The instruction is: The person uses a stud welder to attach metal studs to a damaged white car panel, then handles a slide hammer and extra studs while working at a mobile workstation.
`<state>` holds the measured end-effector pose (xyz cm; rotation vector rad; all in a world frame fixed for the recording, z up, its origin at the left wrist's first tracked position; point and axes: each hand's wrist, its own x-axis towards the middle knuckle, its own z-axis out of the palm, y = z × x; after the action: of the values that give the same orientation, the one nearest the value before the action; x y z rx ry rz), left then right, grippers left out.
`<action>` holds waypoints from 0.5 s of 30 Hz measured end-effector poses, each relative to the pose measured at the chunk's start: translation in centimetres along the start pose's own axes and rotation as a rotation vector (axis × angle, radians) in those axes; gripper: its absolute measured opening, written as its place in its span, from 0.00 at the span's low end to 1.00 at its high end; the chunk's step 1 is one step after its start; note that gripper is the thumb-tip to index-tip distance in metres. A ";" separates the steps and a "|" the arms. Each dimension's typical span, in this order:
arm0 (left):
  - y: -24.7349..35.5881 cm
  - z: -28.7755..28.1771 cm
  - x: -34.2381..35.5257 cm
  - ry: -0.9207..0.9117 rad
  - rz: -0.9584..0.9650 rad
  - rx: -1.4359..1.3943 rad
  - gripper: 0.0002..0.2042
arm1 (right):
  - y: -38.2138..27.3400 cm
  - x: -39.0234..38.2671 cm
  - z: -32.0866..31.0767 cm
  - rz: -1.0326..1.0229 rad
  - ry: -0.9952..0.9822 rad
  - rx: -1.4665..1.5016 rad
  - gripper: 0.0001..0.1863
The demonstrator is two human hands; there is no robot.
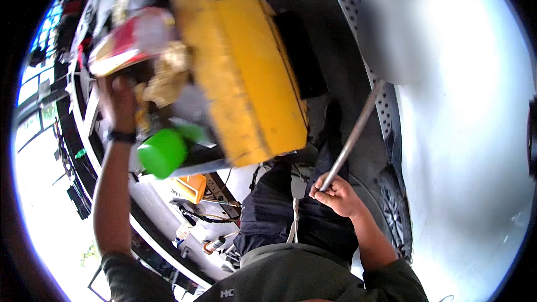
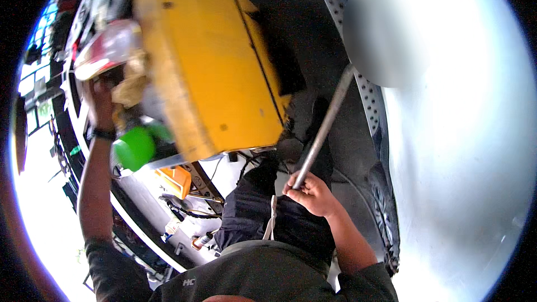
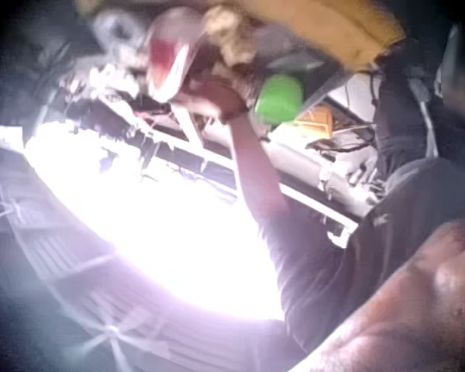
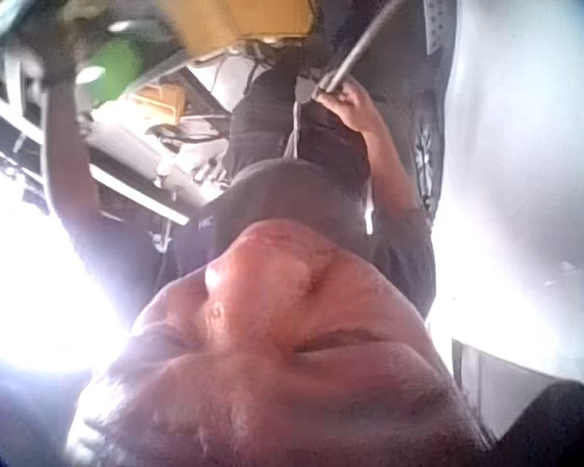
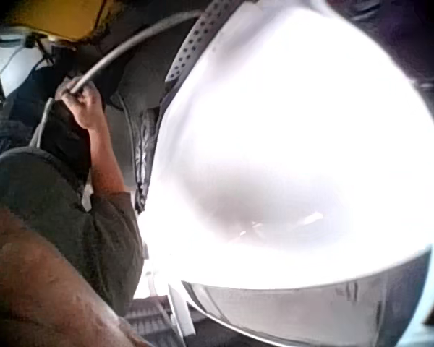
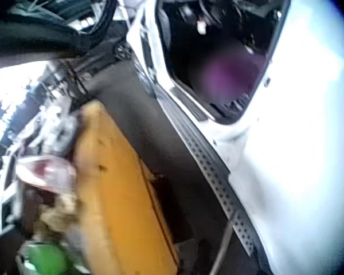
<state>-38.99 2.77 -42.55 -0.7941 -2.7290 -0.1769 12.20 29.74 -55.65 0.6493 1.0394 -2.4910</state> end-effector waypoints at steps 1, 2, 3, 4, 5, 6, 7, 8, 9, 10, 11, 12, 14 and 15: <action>1.3 0.0 0.3 0.036 -0.005 0.040 0.20 | -0.8 -0.4 0.6 -0.003 0.027 0.010 0.10; 2.5 -0.2 0.3 0.071 -0.029 0.079 0.20 | -1.3 -0.9 1.3 0.002 0.053 0.020 0.11; 3.0 -0.3 0.0 0.101 -0.056 0.119 0.20 | -1.6 -1.3 2.1 -0.004 0.024 -0.009 0.11; 3.5 -1.1 -0.3 0.088 -0.064 0.107 0.19 | -1.7 -1.5 2.8 -0.035 0.012 -0.020 0.11; 4.7 -1.3 0.1 0.077 -0.062 0.067 0.18 | -2.4 -2.0 3.2 -0.077 0.026 -0.035 0.11; 5.2 -1.3 0.0 0.093 -0.078 0.042 0.18 | -3.2 -2.4 4.2 -0.085 0.031 -0.052 0.11; 5.5 -1.6 0.1 0.111 -0.092 0.018 0.18 | -3.9 -2.6 5.1 -0.092 0.025 -0.084 0.11; 6.0 -1.8 0.5 0.110 -0.116 -0.030 0.17 | -4.7 -3.0 5.7 -0.114 0.022 -0.107 0.11; 5.5 -2.1 0.4 0.157 -0.097 -0.114 0.17 | -5.1 -3.3 6.7 -0.127 0.009 -0.122 0.11; 4.8 -2.4 0.6 0.201 -0.101 -0.191 0.16 | -5.7 -3.4 7.7 -0.137 0.008 -0.158 0.13; 4.5 -2.9 0.6 0.233 -0.108 -0.270 0.15 | -6.6 -3.7 8.5 -0.126 0.007 -0.181 0.13; 4.1 -3.9 0.7 0.202 -0.127 -0.390 0.14 | -7.7 -3.8 9.4 -0.154 -0.008 -0.257 0.13; 3.4 -5.9 0.3 0.332 -0.046 -0.426 0.11 | -9.7 -4.3 11.2 -0.147 -0.002 -0.285 0.12; 2.9 -7.4 -0.7 0.401 0.029 -0.448 0.10 | -10.7 -4.6 12.0 -0.150 -0.002 -0.308 0.12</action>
<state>-34.99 3.39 -35.61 -0.8015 -2.3181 -0.8640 7.50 28.72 -39.61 0.4899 1.4798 -2.3773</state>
